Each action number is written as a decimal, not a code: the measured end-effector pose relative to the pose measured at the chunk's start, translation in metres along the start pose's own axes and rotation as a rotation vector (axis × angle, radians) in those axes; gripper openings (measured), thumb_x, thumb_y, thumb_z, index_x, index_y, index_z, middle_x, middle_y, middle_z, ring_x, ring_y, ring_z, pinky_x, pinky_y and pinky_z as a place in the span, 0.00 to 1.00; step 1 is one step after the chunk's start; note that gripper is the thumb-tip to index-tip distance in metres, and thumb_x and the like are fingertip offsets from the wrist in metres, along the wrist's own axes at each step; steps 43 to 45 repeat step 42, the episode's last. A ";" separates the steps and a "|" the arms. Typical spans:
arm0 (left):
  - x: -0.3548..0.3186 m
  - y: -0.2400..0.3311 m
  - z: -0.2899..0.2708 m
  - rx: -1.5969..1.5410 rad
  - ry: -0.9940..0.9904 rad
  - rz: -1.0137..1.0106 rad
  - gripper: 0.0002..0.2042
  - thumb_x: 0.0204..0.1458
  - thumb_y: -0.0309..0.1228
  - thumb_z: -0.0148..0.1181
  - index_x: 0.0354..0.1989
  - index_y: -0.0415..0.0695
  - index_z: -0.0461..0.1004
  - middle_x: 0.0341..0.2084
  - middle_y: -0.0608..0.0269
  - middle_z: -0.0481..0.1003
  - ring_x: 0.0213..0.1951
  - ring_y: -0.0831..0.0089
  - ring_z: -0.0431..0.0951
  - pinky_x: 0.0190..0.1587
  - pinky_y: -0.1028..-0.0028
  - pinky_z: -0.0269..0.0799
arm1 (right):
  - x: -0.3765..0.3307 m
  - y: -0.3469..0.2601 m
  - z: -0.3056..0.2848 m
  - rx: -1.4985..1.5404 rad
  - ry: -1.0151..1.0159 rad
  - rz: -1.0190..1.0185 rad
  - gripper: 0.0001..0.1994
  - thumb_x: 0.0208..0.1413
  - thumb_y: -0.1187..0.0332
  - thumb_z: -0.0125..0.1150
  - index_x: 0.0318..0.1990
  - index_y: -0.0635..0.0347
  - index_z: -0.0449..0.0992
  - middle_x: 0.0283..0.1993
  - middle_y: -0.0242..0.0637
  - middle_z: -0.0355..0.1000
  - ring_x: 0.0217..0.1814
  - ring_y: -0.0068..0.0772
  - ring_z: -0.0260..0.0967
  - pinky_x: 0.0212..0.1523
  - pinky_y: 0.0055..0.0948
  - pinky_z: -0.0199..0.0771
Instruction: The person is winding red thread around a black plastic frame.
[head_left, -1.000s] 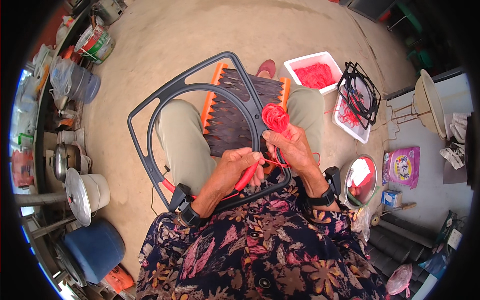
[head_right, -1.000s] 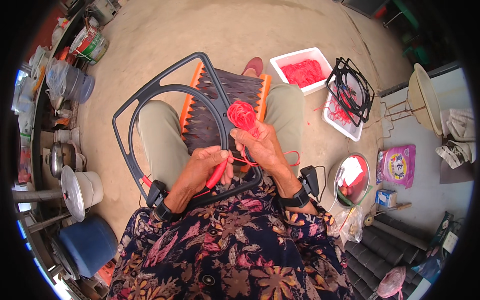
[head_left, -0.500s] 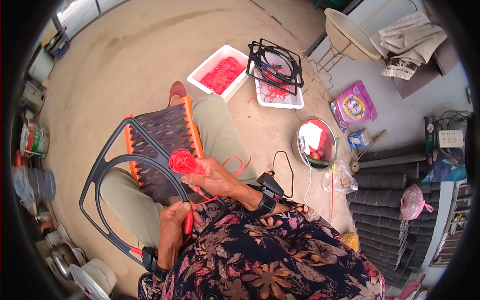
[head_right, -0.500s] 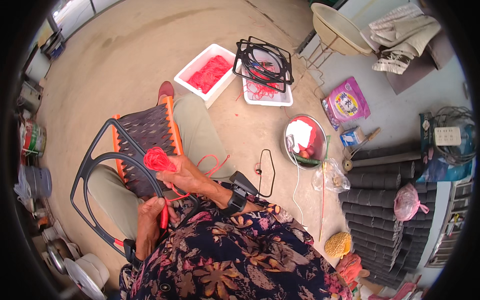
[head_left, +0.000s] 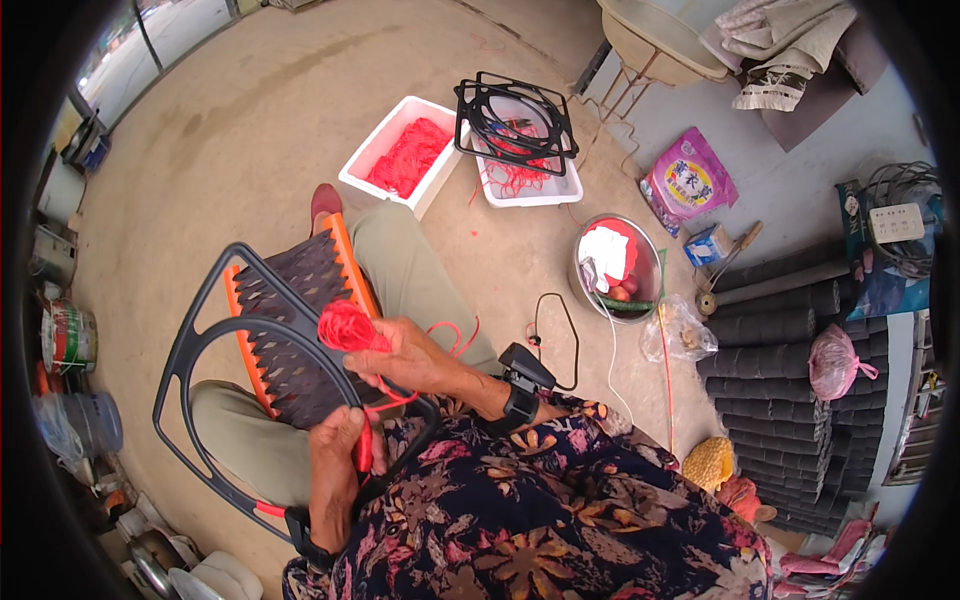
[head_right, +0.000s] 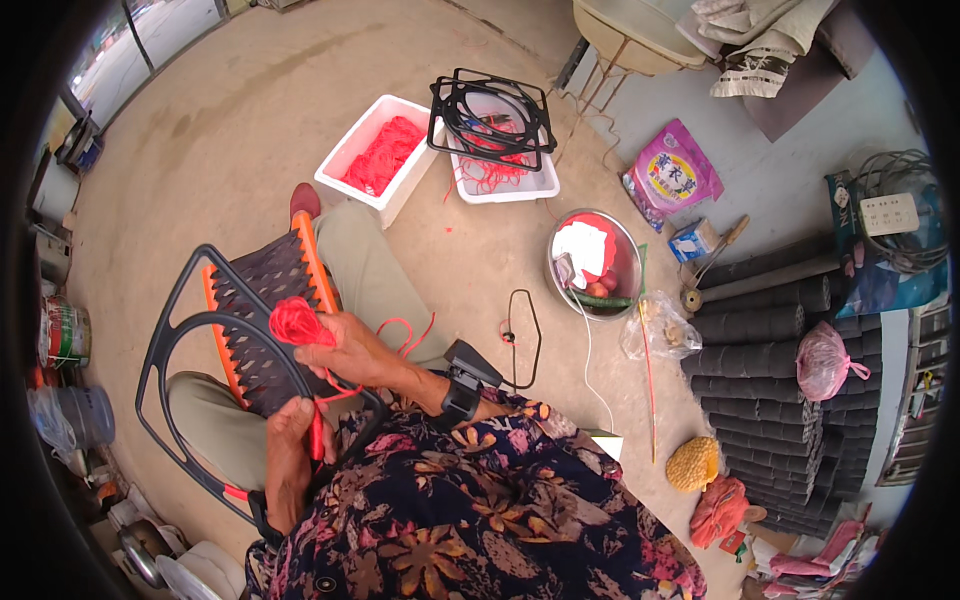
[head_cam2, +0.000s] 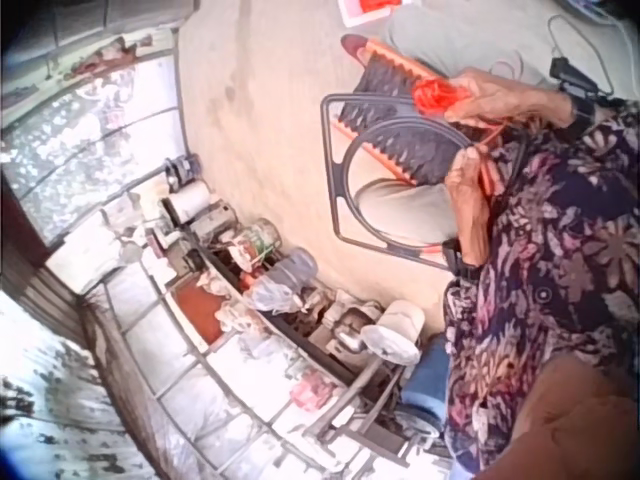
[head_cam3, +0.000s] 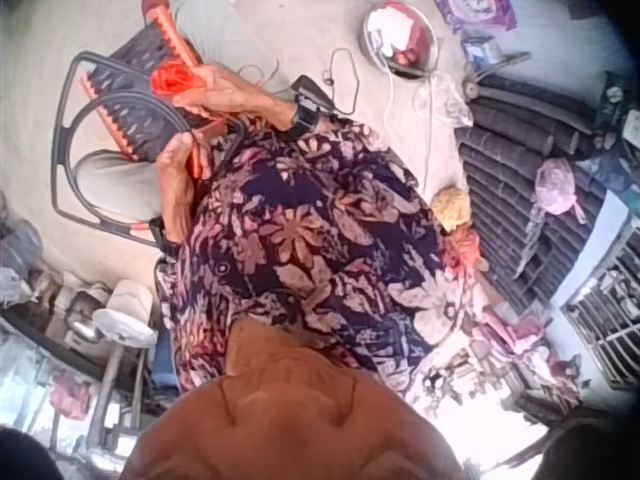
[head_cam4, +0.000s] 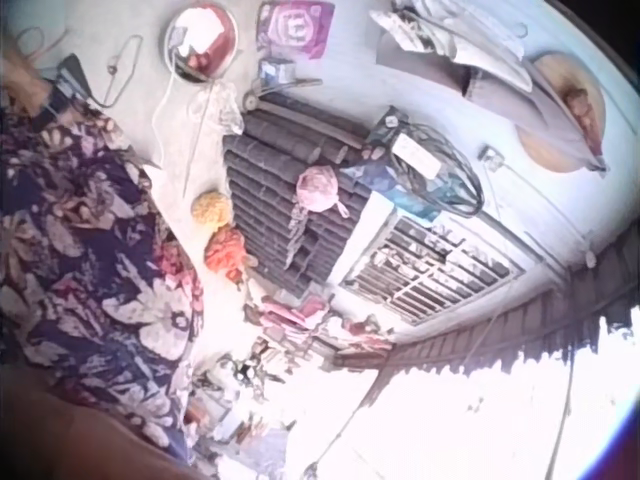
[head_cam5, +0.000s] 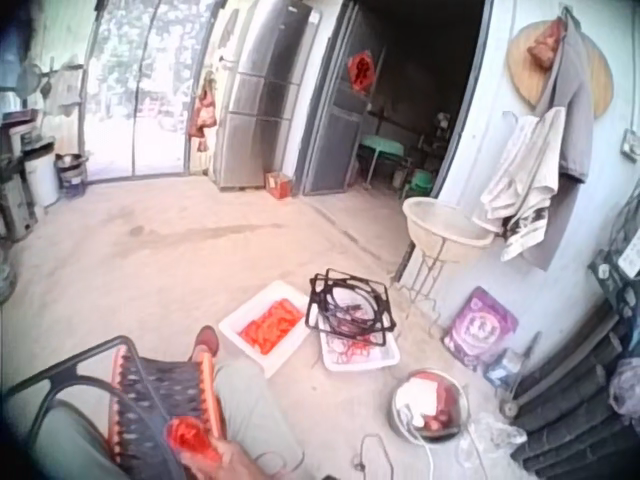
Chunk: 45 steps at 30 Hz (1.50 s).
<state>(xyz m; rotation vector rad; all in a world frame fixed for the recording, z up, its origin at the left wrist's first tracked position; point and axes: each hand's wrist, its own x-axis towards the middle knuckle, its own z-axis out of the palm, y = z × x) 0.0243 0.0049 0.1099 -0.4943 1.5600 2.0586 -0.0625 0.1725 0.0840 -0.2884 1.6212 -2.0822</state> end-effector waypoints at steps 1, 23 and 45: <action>0.008 0.002 -0.001 -0.014 -0.032 0.032 0.14 0.59 0.38 0.51 0.33 0.38 0.71 0.12 0.59 0.70 0.10 0.74 0.67 0.14 0.78 0.61 | 0.005 -0.002 -0.003 -0.005 0.018 -0.017 0.07 0.56 0.67 0.59 0.34 0.62 0.71 0.21 0.26 0.68 0.20 0.14 0.63 0.21 0.18 0.64; 0.050 -0.019 0.009 0.117 0.266 0.243 0.15 0.59 0.35 0.53 0.23 0.39 0.71 0.08 0.70 0.65 0.09 0.85 0.60 0.11 0.78 0.52 | -0.015 -0.085 -0.013 -0.864 -0.140 -0.051 0.18 0.51 0.72 0.60 0.49 0.65 0.65 0.32 0.45 0.70 0.31 0.41 0.70 0.35 0.35 0.69; 0.061 -0.050 -0.030 0.208 0.647 0.369 0.11 0.53 0.32 0.59 0.25 0.39 0.68 0.13 0.56 0.71 0.15 0.66 0.67 0.22 0.68 0.62 | 0.023 0.020 0.051 -1.126 -0.145 -0.129 0.25 0.47 0.70 0.61 0.55 0.65 0.66 0.47 0.56 0.67 0.44 0.58 0.70 0.43 0.46 0.71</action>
